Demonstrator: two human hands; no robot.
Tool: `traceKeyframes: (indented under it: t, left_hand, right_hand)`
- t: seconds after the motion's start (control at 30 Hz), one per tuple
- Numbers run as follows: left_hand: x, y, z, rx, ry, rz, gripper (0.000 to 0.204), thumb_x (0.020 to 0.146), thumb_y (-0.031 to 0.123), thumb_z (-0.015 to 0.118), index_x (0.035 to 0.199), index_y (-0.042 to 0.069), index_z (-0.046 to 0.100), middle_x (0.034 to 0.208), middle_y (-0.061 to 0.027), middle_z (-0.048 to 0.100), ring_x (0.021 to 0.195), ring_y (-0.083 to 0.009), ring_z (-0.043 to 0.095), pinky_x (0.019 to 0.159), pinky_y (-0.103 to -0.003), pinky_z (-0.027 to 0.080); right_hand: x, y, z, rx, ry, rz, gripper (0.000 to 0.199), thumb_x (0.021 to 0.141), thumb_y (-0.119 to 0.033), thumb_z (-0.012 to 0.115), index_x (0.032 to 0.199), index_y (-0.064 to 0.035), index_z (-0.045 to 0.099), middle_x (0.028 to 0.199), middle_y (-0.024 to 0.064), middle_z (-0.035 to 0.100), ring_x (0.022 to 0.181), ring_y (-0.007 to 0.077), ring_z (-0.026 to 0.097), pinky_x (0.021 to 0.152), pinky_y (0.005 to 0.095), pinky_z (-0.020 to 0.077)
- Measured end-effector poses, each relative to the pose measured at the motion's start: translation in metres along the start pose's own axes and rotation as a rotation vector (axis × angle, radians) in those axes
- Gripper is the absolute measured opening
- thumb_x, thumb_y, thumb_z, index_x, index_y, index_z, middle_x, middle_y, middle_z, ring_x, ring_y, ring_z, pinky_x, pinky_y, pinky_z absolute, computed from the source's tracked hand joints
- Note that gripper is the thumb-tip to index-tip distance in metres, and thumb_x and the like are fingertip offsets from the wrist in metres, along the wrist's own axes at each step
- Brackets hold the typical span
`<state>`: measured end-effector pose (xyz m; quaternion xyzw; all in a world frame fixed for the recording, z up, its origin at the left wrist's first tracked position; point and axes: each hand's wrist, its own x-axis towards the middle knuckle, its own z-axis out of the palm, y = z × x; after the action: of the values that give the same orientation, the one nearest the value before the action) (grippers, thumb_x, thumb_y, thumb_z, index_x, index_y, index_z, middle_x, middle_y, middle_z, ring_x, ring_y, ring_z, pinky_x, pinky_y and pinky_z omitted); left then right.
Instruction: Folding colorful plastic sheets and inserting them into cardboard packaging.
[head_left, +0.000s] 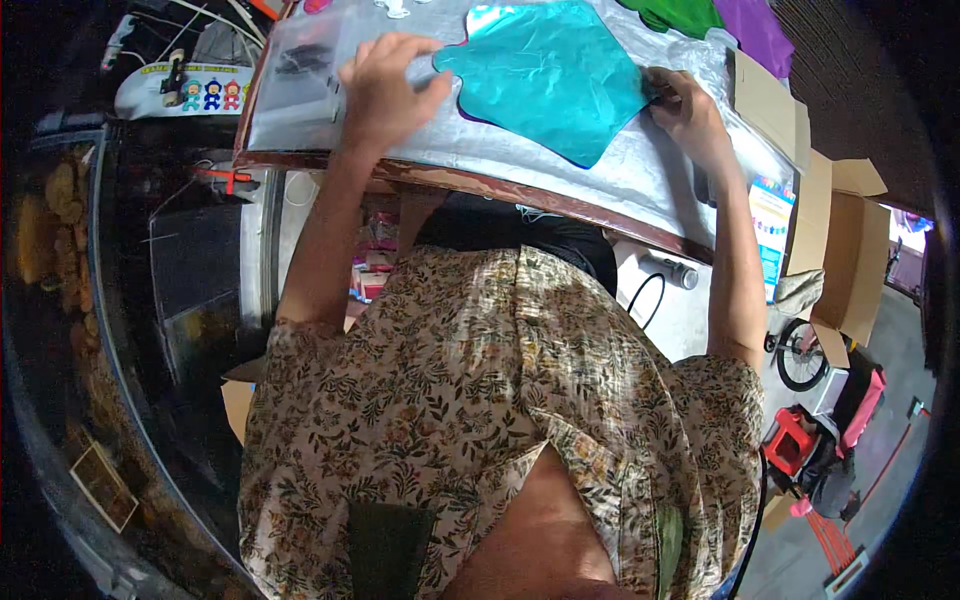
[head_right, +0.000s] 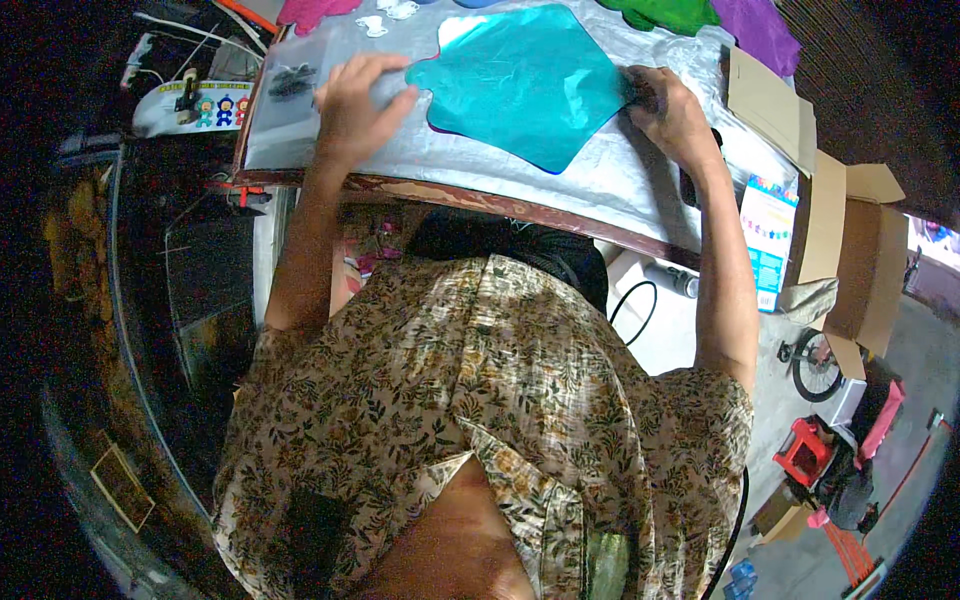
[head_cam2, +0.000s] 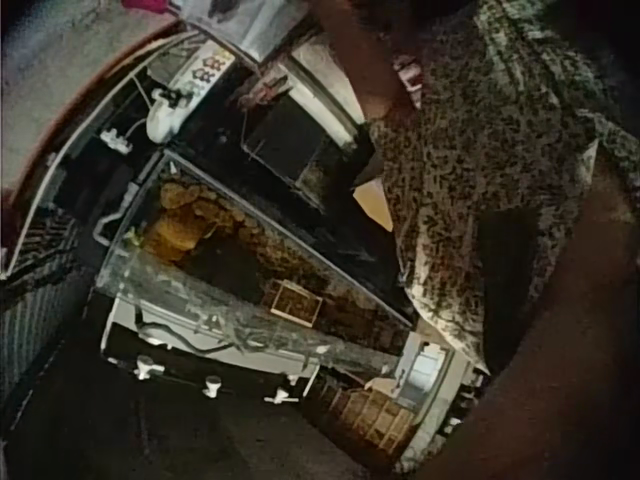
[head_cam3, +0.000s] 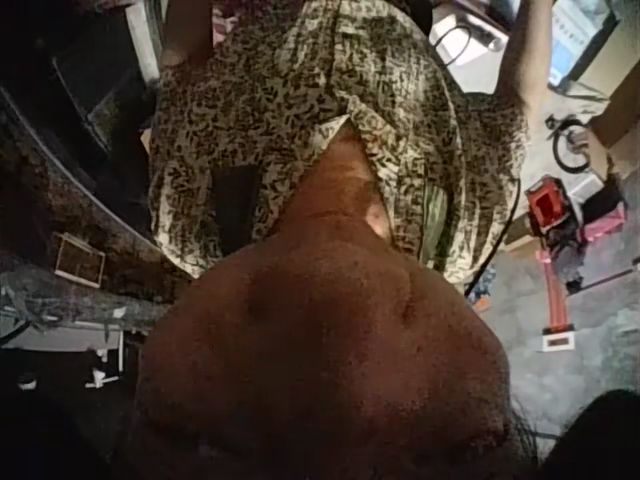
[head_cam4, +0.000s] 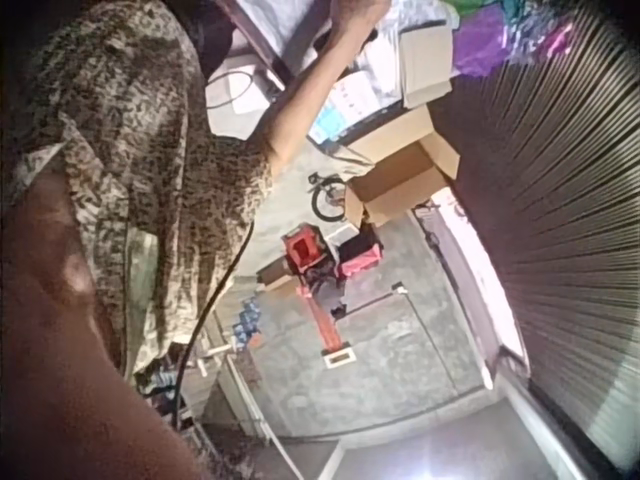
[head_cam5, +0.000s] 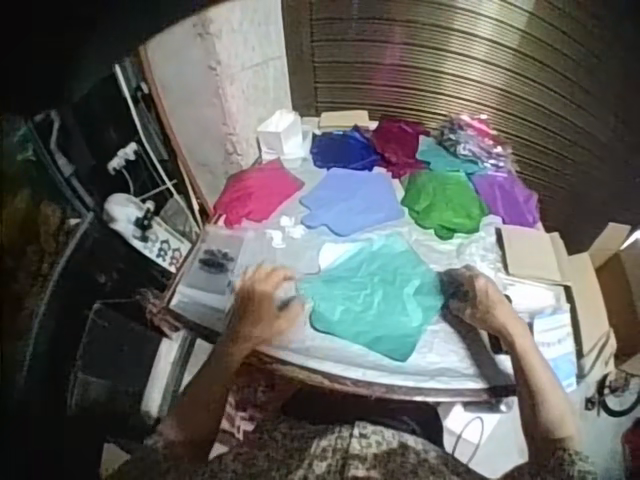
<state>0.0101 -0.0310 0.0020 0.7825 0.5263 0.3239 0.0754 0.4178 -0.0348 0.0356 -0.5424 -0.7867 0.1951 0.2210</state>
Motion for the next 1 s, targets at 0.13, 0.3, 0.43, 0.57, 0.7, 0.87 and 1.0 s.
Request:
traceKeyframes:
  t: [0.13,0.3,0.43,0.57,0.7,0.87,1.0]
  left_hand:
    - [0.023,0.0,0.019,0.097,0.152,0.081,0.033,0.072,0.036,0.081,0.099,0.018,0.073,0.12,-0.0025,0.062,0.115,-0.0264,0.054,0.099,-0.047,0.033]
    - [0.028,0.004,0.033,0.152,0.124,0.032,0.033,0.072,0.04,0.084,0.095,0.019,0.073,0.128,-0.0031,0.058,0.122,-0.0269,0.05,0.101,-0.05,0.033]
    - [0.029,0.003,0.038,0.147,0.103,0.005,0.034,0.072,0.041,0.084,0.094,0.018,0.073,0.129,-0.0026,0.058,0.123,-0.0271,0.049,0.102,-0.05,0.032]
    - [0.03,0.001,0.041,0.128,0.071,-0.014,0.034,0.073,0.042,0.084,0.094,0.017,0.073,0.129,-0.0029,0.057,0.123,-0.027,0.049,0.102,-0.049,0.031]
    - [0.031,-0.003,0.038,0.142,0.012,-0.018,0.035,0.075,0.042,0.083,0.096,0.016,0.073,0.131,-0.0038,0.057,0.126,-0.0268,0.049,0.103,-0.05,0.032]
    - [0.027,-0.003,0.02,0.065,0.063,0.051,0.038,0.075,0.04,0.081,0.1,0.013,0.072,0.126,-0.0063,0.06,0.12,-0.027,0.052,0.102,-0.049,0.031]
    - [0.01,0.006,-0.003,-0.289,-0.131,-0.046,0.039,0.081,0.036,0.078,0.111,0.013,0.069,0.123,-0.0088,0.062,0.114,-0.0285,0.058,0.098,-0.051,0.038]
  right_hand:
    - [0.0,0.005,0.003,-0.049,0.031,0.008,0.045,0.081,0.002,0.067,0.126,-0.0033,0.064,0.11,0.016,0.067,0.102,0.0289,0.068,0.091,0.0352,0.0531]
    - [0.001,0.003,0.004,-0.084,0.027,0.019,0.045,0.08,0.001,0.068,0.125,-0.0027,0.064,0.109,0.0156,0.068,0.1,0.0282,0.069,0.09,0.0351,0.0533]
    - [0.0,0.0,0.003,-0.093,0.03,0.013,0.044,0.08,0.001,0.068,0.124,-0.0024,0.064,0.108,0.0154,0.068,0.099,0.0278,0.069,0.089,0.0353,0.0535]
    - [0.0,-0.002,0.002,-0.106,0.043,0.008,0.044,0.08,0.001,0.069,0.124,-0.0021,0.064,0.108,0.015,0.068,0.098,0.0277,0.069,0.09,0.0352,0.0534]
    - [-0.001,0.001,0.004,-0.107,0.034,0.02,0.046,0.081,0.001,0.07,0.126,-0.0007,0.062,0.109,0.0145,0.068,0.1,0.0274,0.068,0.09,0.0349,0.0533]
    - [0.001,0.021,0.005,-0.063,0.011,0.003,0.049,0.082,0.001,0.071,0.129,0.0008,0.059,0.118,0.0151,0.065,0.104,0.0269,0.067,0.091,0.0345,0.0528]
    - [-0.006,0.014,0.002,-0.109,0.009,-0.017,0.051,0.081,0.002,0.072,0.13,0.0007,0.058,0.124,0.0156,0.062,0.105,0.0273,0.066,0.092,0.034,0.0523]
